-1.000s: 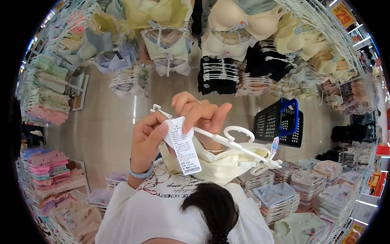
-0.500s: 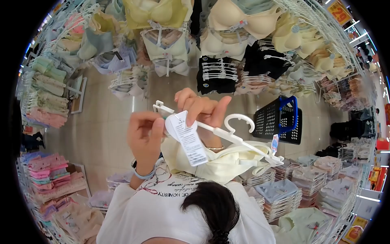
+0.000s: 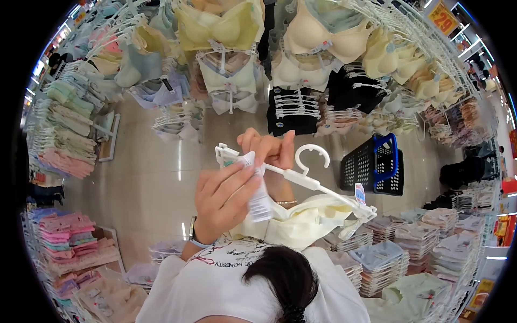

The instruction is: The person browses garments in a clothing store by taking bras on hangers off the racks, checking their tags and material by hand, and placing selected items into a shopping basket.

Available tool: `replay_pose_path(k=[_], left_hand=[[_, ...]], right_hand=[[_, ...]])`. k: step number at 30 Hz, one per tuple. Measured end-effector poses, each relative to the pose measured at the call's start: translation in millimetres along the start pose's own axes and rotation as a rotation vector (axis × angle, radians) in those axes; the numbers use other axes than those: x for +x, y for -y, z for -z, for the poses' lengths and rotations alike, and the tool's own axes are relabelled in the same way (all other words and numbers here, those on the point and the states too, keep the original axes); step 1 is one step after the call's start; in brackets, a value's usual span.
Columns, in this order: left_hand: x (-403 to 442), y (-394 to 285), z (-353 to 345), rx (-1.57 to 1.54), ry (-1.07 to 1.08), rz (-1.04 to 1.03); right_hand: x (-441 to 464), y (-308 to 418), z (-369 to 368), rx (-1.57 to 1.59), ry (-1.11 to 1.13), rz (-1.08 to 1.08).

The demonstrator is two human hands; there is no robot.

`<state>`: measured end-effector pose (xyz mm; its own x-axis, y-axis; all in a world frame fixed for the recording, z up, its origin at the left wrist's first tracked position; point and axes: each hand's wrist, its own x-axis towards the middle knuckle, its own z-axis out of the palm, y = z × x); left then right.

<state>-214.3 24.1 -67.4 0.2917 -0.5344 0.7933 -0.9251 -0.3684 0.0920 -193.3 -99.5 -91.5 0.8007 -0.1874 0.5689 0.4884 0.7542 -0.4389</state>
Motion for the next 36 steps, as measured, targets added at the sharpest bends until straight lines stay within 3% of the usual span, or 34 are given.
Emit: replay_pose_path(k=[1, 3, 4, 6, 7, 9, 15, 19, 21, 22, 24, 25, 26, 28, 30, 31, 33, 34, 36], left_hand=[[-5, 1, 5, 0.003, -0.004, -0.007], [-16, 1, 17, -0.284, 0.04, 0.308], [-16, -4, 17, -0.285, 0.038, 0.297], [-14, -15, 12, -0.924, -0.495, 0.979], [-14, -8, 17, -0.934, -0.487, 0.971], [-16, 8, 29, -1.404, -0.233, 1.191], [-41, 13, 22, -1.665, -0.201, 1.171], [-48, 23, 22, -1.579, -0.059, 1.102], [-47, 29, 18, -1.662, 0.001, 0.908], [-47, 31, 13, -1.656, -0.009, 0.909], [-45, 37, 0, -2.009, 0.158, 0.956], [-51, 36, -5, -1.969, 0.193, 1.029], [-54, 39, -16, -2.119, 0.165, 0.961], [-57, 48, -20, -2.373, 0.252, 0.859], [-67, 60, -32, -2.473, 0.068, 0.955], [-73, 68, -43, -2.532, -0.132, 0.947], [-69, 81, -55, -2.507, -0.454, 1.026], [-61, 89, -61, -2.495, -0.474, 1.038], [-48, 103, -75, -2.31, -0.563, 1.467]], right_hand=[[0, -3, -4, 0.077, -0.08, -0.013], [-3, -8, -5, 0.18, -0.079, -0.022], [-5, -10, -5, 0.283, -0.085, -0.037], [-7, -11, -7, 0.274, -0.086, -0.022], [-9, -12, -7, 0.281, -0.086, -0.015], [-12, -12, -9, 0.251, -0.084, -0.005], [-21, -11, -3, 0.089, -0.136, 0.009], [-14, -10, -2, 0.021, -0.148, 0.005], [-10, -11, -8, -0.324, -0.243, -0.049], [-16, -12, 11, -0.466, -0.229, -0.121], [-11, -14, 16, -1.064, -0.424, -0.221], [-3, -13, 20, -1.202, -0.47, -0.346], [2, -20, 33, -1.474, -0.492, -0.304], [13, -25, 52, -1.659, -0.562, -0.341], [29, -25, 67, -1.771, -0.631, -0.461], [39, -23, 71, -1.873, -0.688, -0.538], [58, -21, 96, -2.023, -0.741, -0.503], [67, -19, 107, -2.082, -0.754, -0.491], [89, -11, 120, -2.126, -0.796, -0.591]])
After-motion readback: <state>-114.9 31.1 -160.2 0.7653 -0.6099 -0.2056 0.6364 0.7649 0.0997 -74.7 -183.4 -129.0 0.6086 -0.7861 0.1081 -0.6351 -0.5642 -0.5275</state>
